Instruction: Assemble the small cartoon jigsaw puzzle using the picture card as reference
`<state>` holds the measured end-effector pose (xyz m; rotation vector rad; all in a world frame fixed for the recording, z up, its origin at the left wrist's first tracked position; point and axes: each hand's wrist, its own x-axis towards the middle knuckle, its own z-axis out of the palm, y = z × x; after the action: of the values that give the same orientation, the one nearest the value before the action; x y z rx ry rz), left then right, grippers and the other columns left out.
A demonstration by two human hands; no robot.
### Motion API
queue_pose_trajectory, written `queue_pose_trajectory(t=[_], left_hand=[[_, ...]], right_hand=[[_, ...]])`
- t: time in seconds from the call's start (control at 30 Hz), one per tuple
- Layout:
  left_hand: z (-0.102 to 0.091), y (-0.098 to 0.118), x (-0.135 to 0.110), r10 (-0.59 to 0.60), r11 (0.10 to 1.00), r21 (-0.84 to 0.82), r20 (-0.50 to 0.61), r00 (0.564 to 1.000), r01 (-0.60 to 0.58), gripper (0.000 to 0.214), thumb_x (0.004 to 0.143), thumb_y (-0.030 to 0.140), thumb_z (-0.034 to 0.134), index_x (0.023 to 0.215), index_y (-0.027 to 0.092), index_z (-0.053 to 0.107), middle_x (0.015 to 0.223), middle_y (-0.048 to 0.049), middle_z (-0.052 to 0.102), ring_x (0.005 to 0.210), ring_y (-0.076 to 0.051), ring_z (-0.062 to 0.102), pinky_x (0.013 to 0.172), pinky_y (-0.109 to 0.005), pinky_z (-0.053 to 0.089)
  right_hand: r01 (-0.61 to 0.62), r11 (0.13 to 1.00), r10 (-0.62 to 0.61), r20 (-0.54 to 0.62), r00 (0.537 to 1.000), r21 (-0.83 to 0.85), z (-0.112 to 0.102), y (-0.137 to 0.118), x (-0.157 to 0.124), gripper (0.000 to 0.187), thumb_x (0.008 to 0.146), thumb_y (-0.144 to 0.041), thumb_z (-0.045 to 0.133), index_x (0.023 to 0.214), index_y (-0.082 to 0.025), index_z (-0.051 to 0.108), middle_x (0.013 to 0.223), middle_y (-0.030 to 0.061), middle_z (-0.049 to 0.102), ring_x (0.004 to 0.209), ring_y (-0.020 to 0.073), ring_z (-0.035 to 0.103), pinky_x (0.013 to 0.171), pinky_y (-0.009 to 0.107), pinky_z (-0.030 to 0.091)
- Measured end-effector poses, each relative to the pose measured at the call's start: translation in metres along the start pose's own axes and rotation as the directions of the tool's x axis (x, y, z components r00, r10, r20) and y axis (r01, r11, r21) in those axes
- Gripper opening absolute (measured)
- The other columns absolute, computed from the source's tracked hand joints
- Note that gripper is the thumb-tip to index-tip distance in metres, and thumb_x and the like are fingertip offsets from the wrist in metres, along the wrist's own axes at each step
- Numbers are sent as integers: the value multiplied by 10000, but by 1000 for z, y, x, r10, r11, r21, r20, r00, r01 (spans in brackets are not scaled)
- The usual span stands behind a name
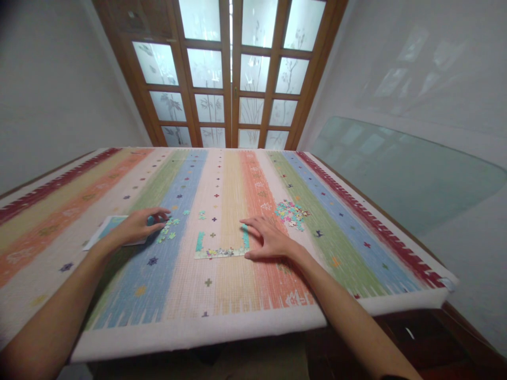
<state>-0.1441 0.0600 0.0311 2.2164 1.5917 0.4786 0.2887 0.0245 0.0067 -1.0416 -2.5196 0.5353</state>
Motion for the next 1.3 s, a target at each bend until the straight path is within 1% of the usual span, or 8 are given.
queue_pose_trajectory(t=[0.17,0.37,0.53,0.67,0.77,1.03,1.17,1.3], left_hand=[[2,3,0,13,1000,10,14,1000,-13,457,781,504,570,1104,203,688,988,-70,755,902,-259,690,890,-395,513],[-4,8,-3,15,1000,0,14,1000,-15,404,764,466,560,1040,205,697,927,-55,749,855,-246,676,847,-373,511],[-13,8,-9,33,999,-7,77,997,-32,372,711,428,569,976,213,717,832,-24,722,749,-211,645,760,-322,512],[-14,8,-10,42,999,11,132,990,-44,359,688,458,593,915,214,729,813,-28,715,734,-213,637,738,-320,510],[-14,10,-11,57,998,12,141,988,-60,319,683,469,609,843,216,718,788,-29,709,721,-208,625,724,-317,501],[-15,16,-14,80,995,-85,248,966,-61,238,610,392,630,757,223,713,730,-20,683,677,-202,605,668,-315,489],[-14,18,-14,82,995,-70,240,967,-67,263,633,461,684,750,228,715,726,-26,680,686,-213,602,671,-329,487],[-13,19,-13,96,993,-91,253,963,-75,251,645,442,678,746,213,687,726,-20,657,687,-201,587,666,-319,465]], right_hand=[[0,1000,0,8,1000,-19,0,1,0,863,735,-436,831,1511,-297,479,1451,138,559,1326,392,525,1129,631,403],[15,1000,-15,13,1000,-7,2,4,0,843,742,-443,831,1498,-294,489,1443,139,553,1328,380,513,1131,628,400],[15,1000,-15,12,1000,-23,2,4,0,809,740,-443,837,1474,-306,524,1426,127,561,1316,378,517,1124,625,412],[26,999,-25,16,1000,-31,1,5,1,797,744,-449,835,1467,-309,532,1417,127,564,1307,381,519,1120,632,413],[31,999,-31,10,999,-30,1,5,1,781,749,-453,828,1459,-301,539,1411,130,567,1304,384,517,1120,635,411],[29,999,-28,24,999,-19,0,5,1,774,761,-497,813,1453,-283,541,1422,138,558,1313,377,511,1123,629,402],[35,999,-34,23,999,-21,1,6,1,779,764,-508,813,1454,-270,541,1419,142,555,1308,374,516,1123,612,410],[38,999,-38,20,999,-27,2,8,1,785,764,-506,818,1459,-275,536,1421,140,555,1306,376,512,1124,622,406]])
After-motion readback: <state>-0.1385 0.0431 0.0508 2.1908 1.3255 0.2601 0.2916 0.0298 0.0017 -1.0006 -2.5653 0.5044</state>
